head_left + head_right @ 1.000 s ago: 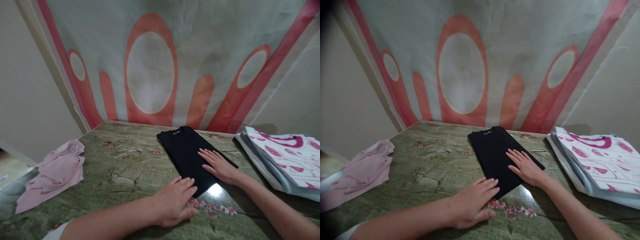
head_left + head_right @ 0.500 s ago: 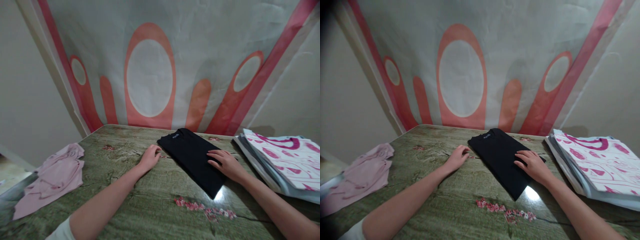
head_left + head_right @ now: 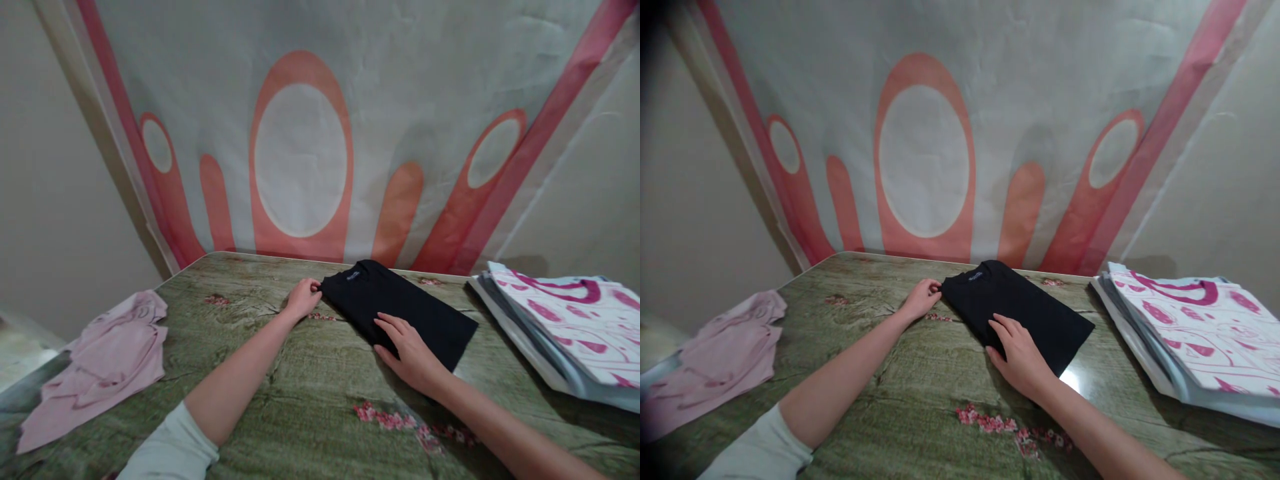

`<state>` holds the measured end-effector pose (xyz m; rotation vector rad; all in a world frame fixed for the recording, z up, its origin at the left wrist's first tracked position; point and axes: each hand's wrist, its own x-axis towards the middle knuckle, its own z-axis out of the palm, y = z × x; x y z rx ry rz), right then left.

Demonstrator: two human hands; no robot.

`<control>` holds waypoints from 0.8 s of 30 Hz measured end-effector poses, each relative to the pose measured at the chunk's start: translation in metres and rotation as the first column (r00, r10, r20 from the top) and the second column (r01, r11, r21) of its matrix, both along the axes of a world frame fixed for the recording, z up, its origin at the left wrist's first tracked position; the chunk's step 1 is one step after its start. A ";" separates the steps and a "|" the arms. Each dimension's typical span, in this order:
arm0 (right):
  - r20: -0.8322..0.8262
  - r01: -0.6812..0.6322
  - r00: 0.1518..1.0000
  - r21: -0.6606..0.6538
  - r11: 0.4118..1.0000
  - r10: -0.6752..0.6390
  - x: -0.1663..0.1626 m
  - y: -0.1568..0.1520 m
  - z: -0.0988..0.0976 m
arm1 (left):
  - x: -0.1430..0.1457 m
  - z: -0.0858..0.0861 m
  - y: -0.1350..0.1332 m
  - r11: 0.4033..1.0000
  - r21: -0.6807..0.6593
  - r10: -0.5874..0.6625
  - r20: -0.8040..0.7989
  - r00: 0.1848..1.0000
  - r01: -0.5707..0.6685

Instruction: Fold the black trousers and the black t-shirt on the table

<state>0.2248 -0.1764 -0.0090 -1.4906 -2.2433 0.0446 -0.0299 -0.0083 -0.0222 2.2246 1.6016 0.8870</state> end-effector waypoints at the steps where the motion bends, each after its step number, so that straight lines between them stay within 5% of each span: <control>1: 0.029 0.000 1.000 -0.020 1.000 0.001 0.001 -0.001 -0.002 | -0.001 -0.001 0.000 1.000 0.002 -0.013 0.002 1.000 0.013; 10: 0.137 -0.107 0.983 -0.115 0.988 0.123 0.020 -0.014 0.003 | 0.005 0.006 -0.010 0.996 0.035 -0.090 0.077 0.993 0.088; 18: 0.082 -0.235 0.964 -0.183 0.955 0.253 0.064 -0.021 0.014 | -0.001 0.020 -0.032 0.933 -0.074 -0.334 0.192 0.923 0.353; 24: 0.082 -0.237 0.963 -0.206 0.950 0.258 0.069 -0.024 0.017 | -0.005 0.019 -0.035 0.921 0.029 -0.388 0.081 0.918 0.387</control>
